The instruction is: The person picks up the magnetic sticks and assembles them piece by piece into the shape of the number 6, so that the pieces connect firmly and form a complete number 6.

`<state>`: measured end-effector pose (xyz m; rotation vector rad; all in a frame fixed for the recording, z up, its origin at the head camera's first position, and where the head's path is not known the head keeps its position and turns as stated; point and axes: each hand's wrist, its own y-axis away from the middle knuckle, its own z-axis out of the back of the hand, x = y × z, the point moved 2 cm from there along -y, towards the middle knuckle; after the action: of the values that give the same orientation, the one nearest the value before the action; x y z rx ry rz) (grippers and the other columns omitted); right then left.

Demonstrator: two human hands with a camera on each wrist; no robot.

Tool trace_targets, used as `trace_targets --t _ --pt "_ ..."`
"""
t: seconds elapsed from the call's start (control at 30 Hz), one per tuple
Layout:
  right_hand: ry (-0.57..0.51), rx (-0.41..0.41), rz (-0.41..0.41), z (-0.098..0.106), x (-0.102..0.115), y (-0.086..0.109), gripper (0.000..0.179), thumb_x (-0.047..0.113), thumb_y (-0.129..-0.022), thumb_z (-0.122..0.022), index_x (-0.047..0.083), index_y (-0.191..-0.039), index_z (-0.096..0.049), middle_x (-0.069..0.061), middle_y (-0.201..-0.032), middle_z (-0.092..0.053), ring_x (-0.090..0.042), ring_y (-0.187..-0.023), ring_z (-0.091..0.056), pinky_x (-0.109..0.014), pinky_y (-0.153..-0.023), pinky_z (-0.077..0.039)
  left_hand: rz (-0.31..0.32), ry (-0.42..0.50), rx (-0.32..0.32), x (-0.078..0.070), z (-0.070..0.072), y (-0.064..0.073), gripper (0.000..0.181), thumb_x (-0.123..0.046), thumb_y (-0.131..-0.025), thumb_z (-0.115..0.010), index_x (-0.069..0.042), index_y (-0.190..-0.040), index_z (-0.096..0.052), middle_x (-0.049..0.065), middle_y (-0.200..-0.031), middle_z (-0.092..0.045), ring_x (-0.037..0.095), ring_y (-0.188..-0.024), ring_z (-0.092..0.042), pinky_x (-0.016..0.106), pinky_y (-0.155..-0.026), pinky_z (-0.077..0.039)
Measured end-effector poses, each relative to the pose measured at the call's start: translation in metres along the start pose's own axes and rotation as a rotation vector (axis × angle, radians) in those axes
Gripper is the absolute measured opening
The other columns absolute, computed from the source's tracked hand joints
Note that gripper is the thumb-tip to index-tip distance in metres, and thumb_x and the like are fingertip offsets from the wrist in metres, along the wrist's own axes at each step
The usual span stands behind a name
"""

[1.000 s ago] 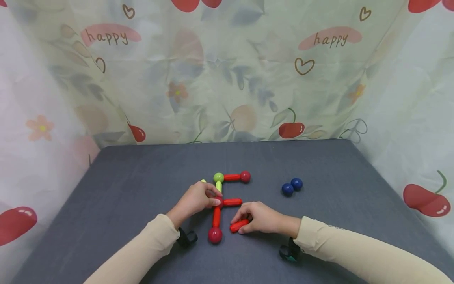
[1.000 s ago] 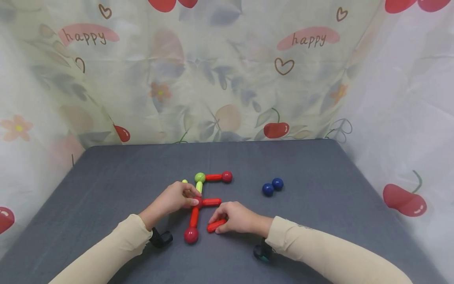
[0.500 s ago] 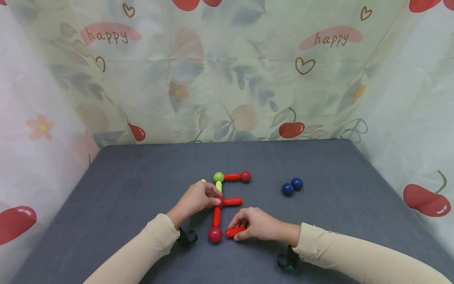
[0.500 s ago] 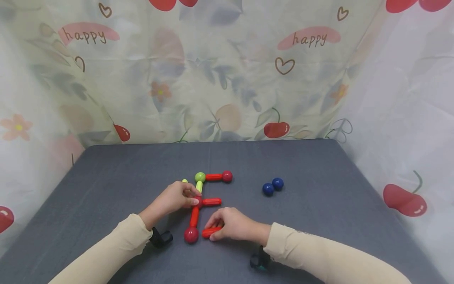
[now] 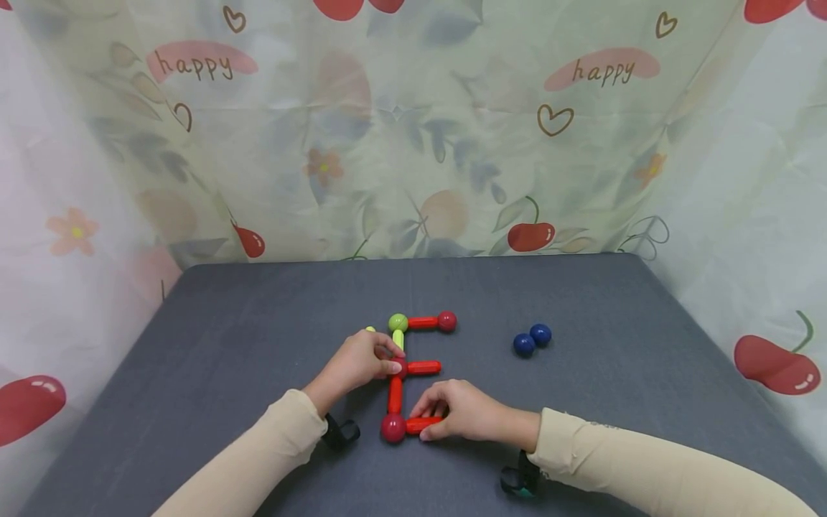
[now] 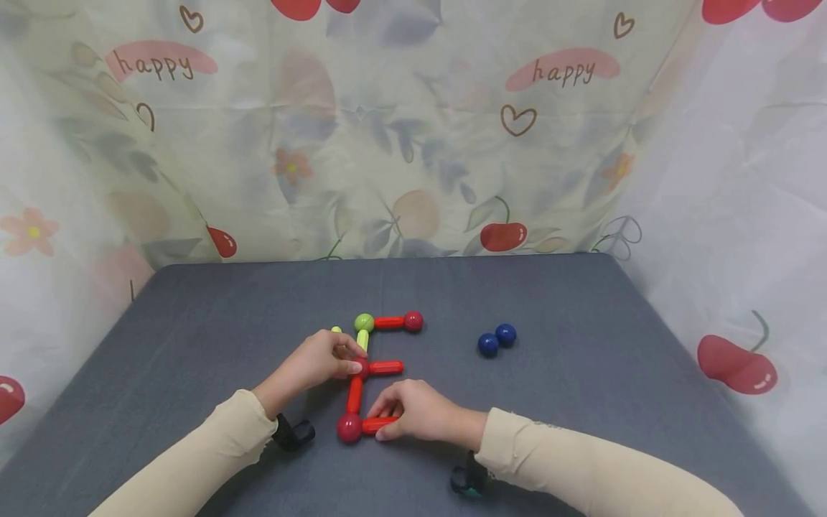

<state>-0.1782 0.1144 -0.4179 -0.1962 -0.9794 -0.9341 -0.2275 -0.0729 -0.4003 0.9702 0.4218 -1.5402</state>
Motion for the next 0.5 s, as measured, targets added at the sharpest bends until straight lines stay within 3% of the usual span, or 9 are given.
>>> trace_targets --t 0.2,0.5 --pt "0.011 0.002 0.065 0.0014 -0.0017 0.0035 0.027 0.009 -0.077 -0.08 0.015 -0.102 -0.072 0.008 -0.086 -0.064 -0.008 -0.077 -0.058 -0.022 -0.069 -0.048 -0.011 -0.029 -0.005 -0.0009 -0.0004 0.0004 0.017 -0.011 -0.081 -0.078 -0.011 -0.097 -0.074 0.003 -0.081 -0.07 0.012 -0.067 -0.063 0.028 -0.066 -0.055" --pt "0.02 -0.03 0.038 0.0048 -0.0065 0.0082 0.026 0.009 -0.079 -0.079 0.022 -0.101 -0.073 0.008 -0.091 -0.065 -0.01 -0.079 -0.057 -0.022 -0.067 -0.047 0.004 -0.032 -0.007 -0.0011 -0.0004 0.0001 0.017 -0.011 -0.081 -0.078 -0.011 -0.097 -0.075 0.003 -0.08 -0.069 0.012 -0.066 -0.063 0.028 -0.066 -0.055"
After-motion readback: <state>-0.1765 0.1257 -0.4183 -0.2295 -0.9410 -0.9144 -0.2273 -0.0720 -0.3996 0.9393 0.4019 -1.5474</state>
